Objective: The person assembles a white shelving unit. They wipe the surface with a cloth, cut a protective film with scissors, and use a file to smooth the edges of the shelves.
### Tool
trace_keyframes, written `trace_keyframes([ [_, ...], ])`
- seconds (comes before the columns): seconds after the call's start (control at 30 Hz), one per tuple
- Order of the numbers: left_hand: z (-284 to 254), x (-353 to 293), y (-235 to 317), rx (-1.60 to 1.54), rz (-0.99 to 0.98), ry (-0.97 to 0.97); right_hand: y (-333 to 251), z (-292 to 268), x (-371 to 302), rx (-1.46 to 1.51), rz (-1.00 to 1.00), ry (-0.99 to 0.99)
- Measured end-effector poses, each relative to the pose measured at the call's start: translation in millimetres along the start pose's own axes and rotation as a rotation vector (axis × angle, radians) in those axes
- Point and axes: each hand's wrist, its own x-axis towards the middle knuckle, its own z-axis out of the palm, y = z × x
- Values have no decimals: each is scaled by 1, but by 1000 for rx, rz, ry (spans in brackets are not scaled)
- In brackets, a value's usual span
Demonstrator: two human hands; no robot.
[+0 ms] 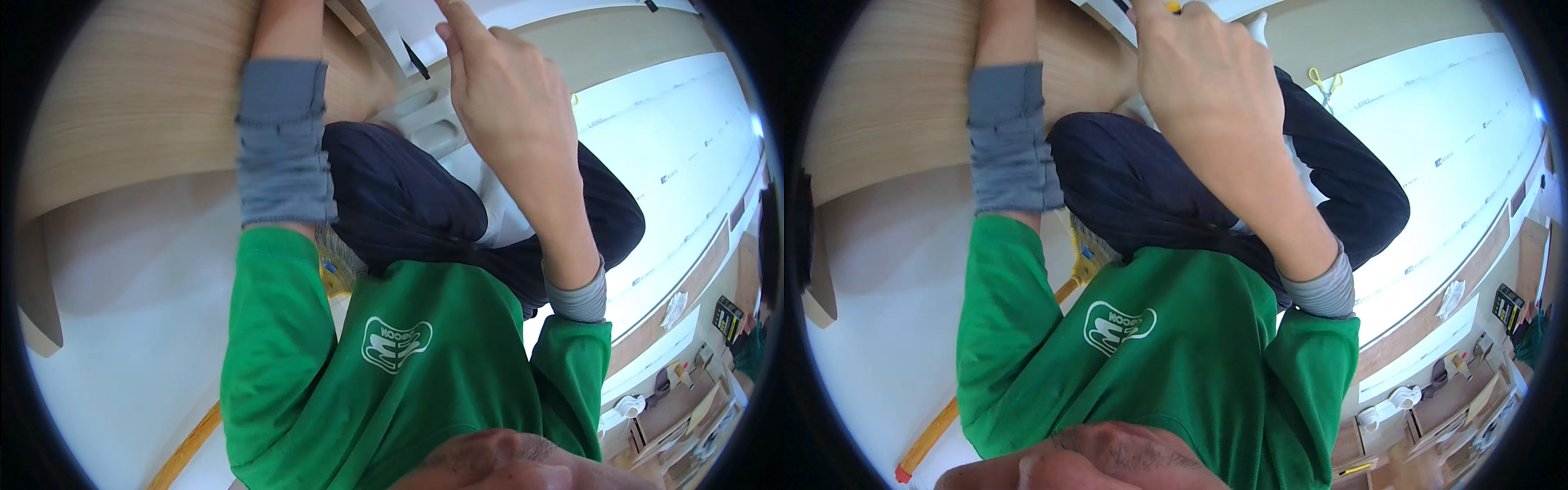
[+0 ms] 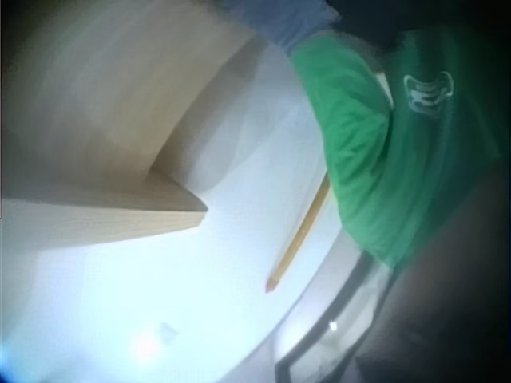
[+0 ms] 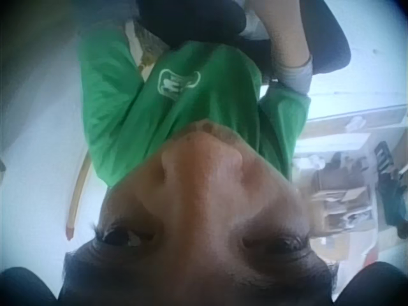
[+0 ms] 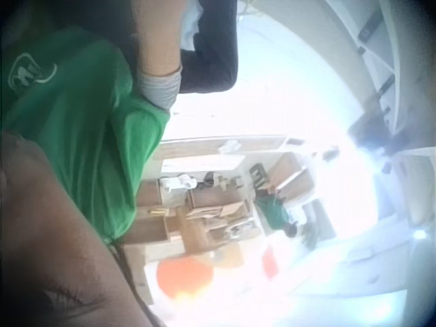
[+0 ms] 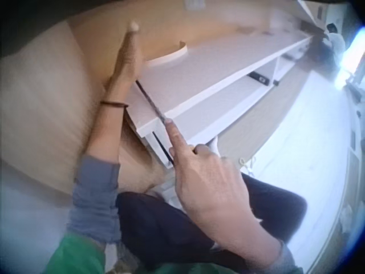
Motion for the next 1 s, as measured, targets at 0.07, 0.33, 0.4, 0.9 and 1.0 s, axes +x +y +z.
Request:
trace_keyframes([
  [0.07,-15,-27,19,-8,-4,31,1,8,-16,14,-16,108],
  [0.33,-38,-156,64,17,-31,48,-1,5,-55,-48,17,11],
  [0.4,-37,-145,60,22,-14,24,11,17,-27,-106,-66,152],
  [0.9,-24,-97,56,333,-80,-211,0,17,-38,-161,33,150],
  [1.0,-2,-50,41,302,-111,-217,14,18,-3,-196,80,167],
])
